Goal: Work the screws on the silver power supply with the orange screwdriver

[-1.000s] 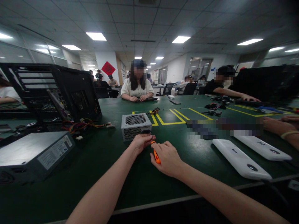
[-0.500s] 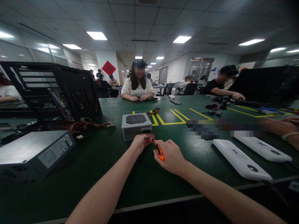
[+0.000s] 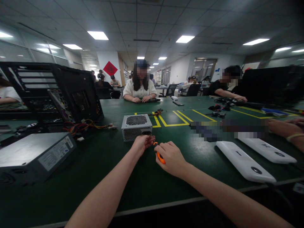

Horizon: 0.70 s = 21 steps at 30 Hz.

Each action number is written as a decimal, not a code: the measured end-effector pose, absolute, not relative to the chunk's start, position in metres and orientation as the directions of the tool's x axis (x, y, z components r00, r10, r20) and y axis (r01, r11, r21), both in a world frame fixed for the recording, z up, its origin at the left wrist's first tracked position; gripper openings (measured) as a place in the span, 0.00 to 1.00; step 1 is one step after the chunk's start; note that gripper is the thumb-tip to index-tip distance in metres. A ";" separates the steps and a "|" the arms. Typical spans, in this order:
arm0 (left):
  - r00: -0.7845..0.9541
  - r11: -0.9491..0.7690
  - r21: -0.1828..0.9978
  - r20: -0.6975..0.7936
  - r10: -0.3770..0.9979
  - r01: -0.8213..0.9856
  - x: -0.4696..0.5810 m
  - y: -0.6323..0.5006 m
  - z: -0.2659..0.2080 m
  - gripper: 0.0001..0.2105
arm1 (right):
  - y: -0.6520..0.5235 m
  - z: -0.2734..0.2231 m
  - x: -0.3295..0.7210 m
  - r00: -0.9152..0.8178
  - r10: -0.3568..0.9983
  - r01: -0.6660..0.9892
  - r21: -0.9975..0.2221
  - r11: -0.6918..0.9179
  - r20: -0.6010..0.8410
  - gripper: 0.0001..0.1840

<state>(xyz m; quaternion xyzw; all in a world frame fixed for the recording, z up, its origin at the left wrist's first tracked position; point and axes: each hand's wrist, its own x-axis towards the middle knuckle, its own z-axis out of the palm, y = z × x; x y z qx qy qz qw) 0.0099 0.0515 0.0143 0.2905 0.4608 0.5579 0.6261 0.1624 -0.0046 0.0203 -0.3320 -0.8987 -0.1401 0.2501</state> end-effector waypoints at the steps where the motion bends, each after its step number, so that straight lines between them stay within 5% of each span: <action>1: -0.044 0.207 0.882 -0.249 0.968 -0.423 0.010 0.051 0.014 0.03 | -0.005 0.021 0.162 -0.673 0.514 0.659 0.116 0.743 0.532 0.05; 8: -0.032 0.183 0.908 -0.210 0.977 -0.376 0.010 0.052 0.010 0.01 | -0.005 0.019 0.159 -0.638 0.551 0.682 0.063 0.728 0.538 0.12; 16: -0.038 0.199 0.910 -0.228 0.973 -0.364 0.010 0.051 0.012 0.03 | -0.006 0.020 0.159 -0.681 0.520 0.660 0.123 0.741 0.516 0.05; 21: -0.032 0.195 0.914 -0.220 0.975 -0.354 0.010 0.049 0.015 0.02 | -0.007 0.021 0.157 -0.612 0.581 0.686 -0.005 0.727 0.536 0.12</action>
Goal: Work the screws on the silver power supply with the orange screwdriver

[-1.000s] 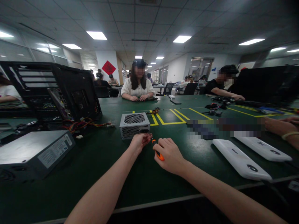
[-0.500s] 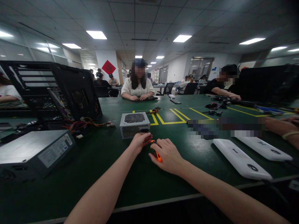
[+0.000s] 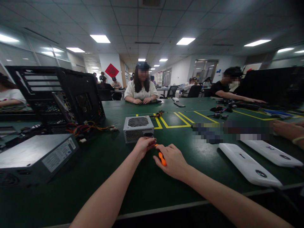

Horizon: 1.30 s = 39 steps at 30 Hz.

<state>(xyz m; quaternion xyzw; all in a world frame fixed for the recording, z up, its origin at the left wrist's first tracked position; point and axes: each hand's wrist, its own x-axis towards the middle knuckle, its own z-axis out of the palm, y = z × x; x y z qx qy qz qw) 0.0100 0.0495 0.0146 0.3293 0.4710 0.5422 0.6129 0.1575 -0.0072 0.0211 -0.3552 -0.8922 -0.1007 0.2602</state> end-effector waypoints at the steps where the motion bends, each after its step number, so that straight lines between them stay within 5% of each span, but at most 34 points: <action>1: -0.028 0.195 0.915 -0.219 0.975 -0.353 0.010 0.049 0.015 0.02 | -0.007 0.021 0.157 -0.613 0.582 0.686 -0.005 0.727 0.534 0.10; 6: -0.024 0.187 0.915 -0.209 0.978 -0.358 0.011 0.051 0.014 0.01 | -0.008 0.020 0.158 -0.687 0.512 0.660 0.149 0.736 0.516 0.05; 13: -0.027 0.180 0.909 -0.205 0.978 -0.376 0.010 0.055 0.009 0.03 | -0.006 0.015 0.155 -0.645 0.544 0.688 0.099 0.719 0.537 0.08; 19: -0.026 0.186 0.903 -0.212 0.977 -0.388 0.010 0.055 0.010 0.04 | -0.008 0.019 0.158 -0.710 0.509 0.655 0.190 0.731 0.487 0.06; 26: -0.023 0.187 0.900 -0.213 0.977 -0.393 0.009 0.055 0.009 0.04 | -0.005 0.017 0.156 -0.651 0.569 0.683 0.060 0.728 0.503 0.11; 39: -0.009 0.204 0.897 -0.226 0.974 -0.393 0.009 0.052 0.012 0.02 | -0.007 0.018 0.156 -0.626 0.569 0.693 0.046 0.719 0.534 0.09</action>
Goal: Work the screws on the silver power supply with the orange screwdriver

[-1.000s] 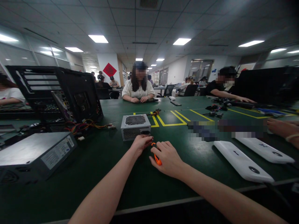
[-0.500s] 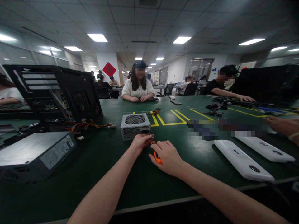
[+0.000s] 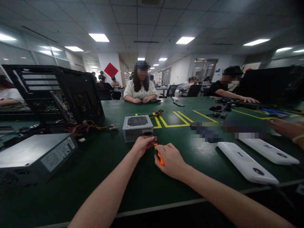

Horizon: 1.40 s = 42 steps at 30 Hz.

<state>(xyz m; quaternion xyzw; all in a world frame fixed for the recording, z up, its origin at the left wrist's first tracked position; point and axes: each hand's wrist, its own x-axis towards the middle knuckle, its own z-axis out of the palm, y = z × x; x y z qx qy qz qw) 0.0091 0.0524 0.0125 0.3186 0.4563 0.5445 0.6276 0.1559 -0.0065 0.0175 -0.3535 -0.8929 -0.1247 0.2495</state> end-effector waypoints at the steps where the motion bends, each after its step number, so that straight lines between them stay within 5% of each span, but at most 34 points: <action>1: -0.006 0.206 0.897 -0.227 0.974 -0.392 0.009 0.053 0.012 0.02 | -0.006 0.018 0.156 -0.630 0.566 0.693 0.054 0.719 0.532 0.08; 18: -0.010 0.179 0.906 -0.198 0.980 -0.385 0.009 0.054 0.011 0.04 | -0.007 0.018 0.157 -0.655 0.526 0.694 0.156 0.703 0.542 0.06; 32: -0.013 0.173 0.905 -0.193 0.981 -0.388 0.008 0.054 0.010 0.03 | -0.006 0.020 0.160 -0.620 0.523 0.709 0.134 0.692 0.585 0.05; 37: -0.020 0.175 0.904 -0.199 0.980 -0.389 0.009 0.053 0.011 0.06 | -0.005 0.018 0.158 -0.605 0.555 0.708 0.066 0.703 0.571 0.12; 42: -0.018 0.170 0.906 -0.192 0.981 -0.387 0.009 0.052 0.012 0.05 | -0.005 0.018 0.159 -0.660 0.523 0.680 0.134 0.720 0.540 0.05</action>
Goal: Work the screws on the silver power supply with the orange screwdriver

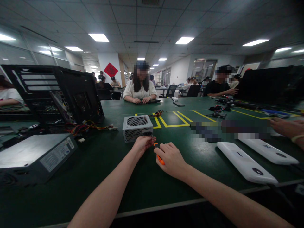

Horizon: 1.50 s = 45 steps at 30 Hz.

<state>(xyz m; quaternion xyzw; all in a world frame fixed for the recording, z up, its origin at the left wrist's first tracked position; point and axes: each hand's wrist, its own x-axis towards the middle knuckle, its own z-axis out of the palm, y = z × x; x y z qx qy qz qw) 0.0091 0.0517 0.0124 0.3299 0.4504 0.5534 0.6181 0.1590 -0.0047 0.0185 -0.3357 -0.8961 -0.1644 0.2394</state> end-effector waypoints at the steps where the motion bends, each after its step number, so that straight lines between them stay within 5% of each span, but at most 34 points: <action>1: -0.018 0.166 0.907 -0.188 0.982 -0.388 0.009 0.052 0.012 0.05 | -0.005 0.019 0.159 -0.670 0.515 0.675 0.151 0.722 0.534 0.04; 7: -0.009 0.164 0.909 -0.181 0.983 -0.383 0.008 0.053 0.010 0.04 | -0.006 0.019 0.157 -0.650 0.534 0.687 0.118 0.717 0.541 0.10; 15: 0.015 0.172 0.921 -0.178 0.984 -0.349 0.008 0.054 0.009 0.04 | -0.007 0.022 0.159 -0.702 0.504 0.657 0.182 0.732 0.503 0.05; 20: 0.014 0.159 0.924 -0.165 0.986 -0.349 0.009 0.054 0.010 0.03 | -0.008 0.020 0.157 -0.656 0.536 0.671 0.086 0.736 0.531 0.13; 27: 0.038 0.167 0.928 -0.164 0.986 -0.334 0.007 0.055 0.009 0.02 | -0.008 0.021 0.158 -0.703 0.504 0.664 0.209 0.718 0.501 0.05; 33: 0.051 0.175 0.929 -0.167 0.985 -0.326 0.007 0.055 0.008 0.03 | -0.007 0.018 0.156 -0.642 0.529 0.696 0.132 0.705 0.555 0.13; 45: 0.092 0.216 0.910 -0.196 0.976 -0.354 0.002 0.053 0.012 0.05 | -0.007 0.018 0.158 -0.684 0.496 0.677 0.211 0.705 0.536 0.05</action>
